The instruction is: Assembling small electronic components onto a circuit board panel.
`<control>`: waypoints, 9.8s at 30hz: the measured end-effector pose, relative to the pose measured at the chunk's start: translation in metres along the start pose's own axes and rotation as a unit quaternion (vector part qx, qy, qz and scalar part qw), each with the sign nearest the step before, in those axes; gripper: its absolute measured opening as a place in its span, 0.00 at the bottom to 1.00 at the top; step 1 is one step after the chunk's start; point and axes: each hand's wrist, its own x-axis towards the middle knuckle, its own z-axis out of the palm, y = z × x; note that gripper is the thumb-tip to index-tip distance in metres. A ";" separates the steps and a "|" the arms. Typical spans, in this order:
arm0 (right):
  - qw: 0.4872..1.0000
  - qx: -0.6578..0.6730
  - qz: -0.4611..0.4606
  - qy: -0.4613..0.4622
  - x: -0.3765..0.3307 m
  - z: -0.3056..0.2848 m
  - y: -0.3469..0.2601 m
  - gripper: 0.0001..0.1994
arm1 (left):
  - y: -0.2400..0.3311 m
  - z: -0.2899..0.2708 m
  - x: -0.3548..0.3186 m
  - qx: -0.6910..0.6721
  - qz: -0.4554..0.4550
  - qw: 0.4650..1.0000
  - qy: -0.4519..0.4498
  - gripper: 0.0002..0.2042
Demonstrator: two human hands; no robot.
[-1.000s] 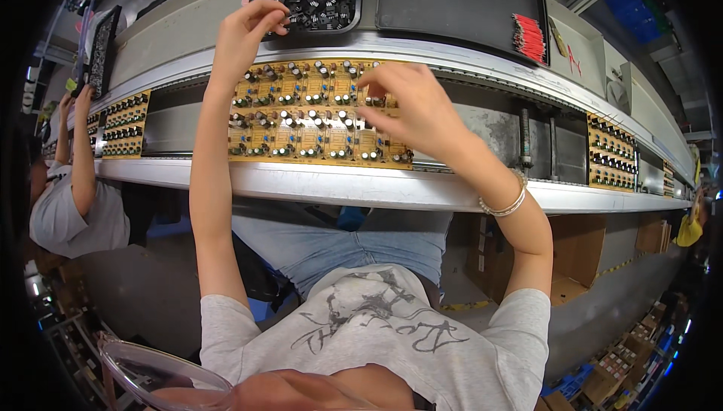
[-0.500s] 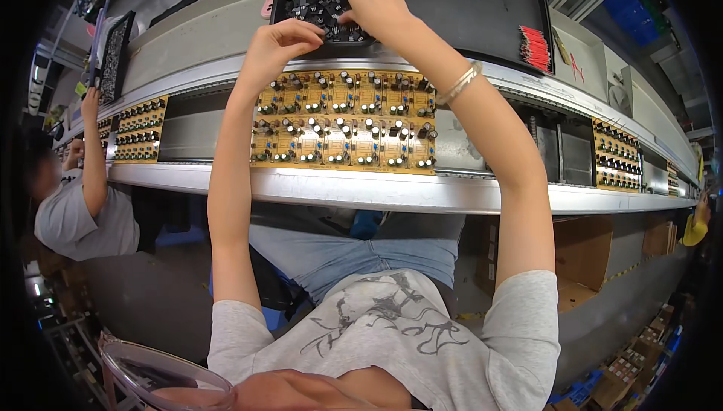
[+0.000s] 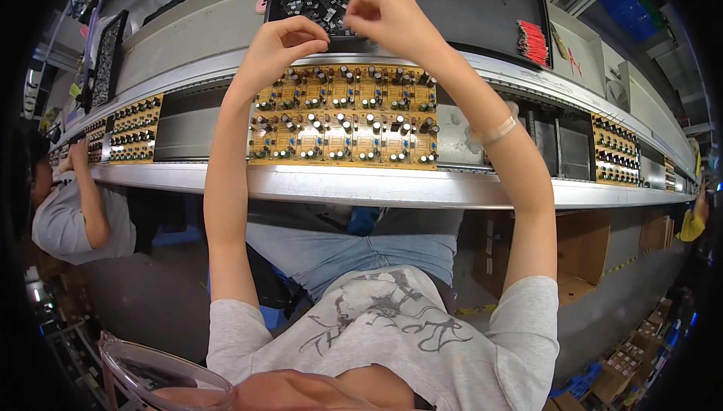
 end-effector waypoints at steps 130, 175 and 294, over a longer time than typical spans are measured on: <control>0.989 0.044 0.065 -0.129 -0.083 0.014 -0.043 0.07 | -0.044 -0.016 0.013 0.293 0.113 0.940 0.136 0.05; 0.984 -0.163 -0.063 -0.029 -0.086 0.035 -0.040 0.12 | -0.036 -0.049 0.013 0.105 -0.023 0.992 0.064 0.08; 0.980 -0.155 0.043 -0.116 0.001 0.082 -0.031 0.06 | -0.083 -0.055 0.008 0.445 0.156 0.847 0.245 0.05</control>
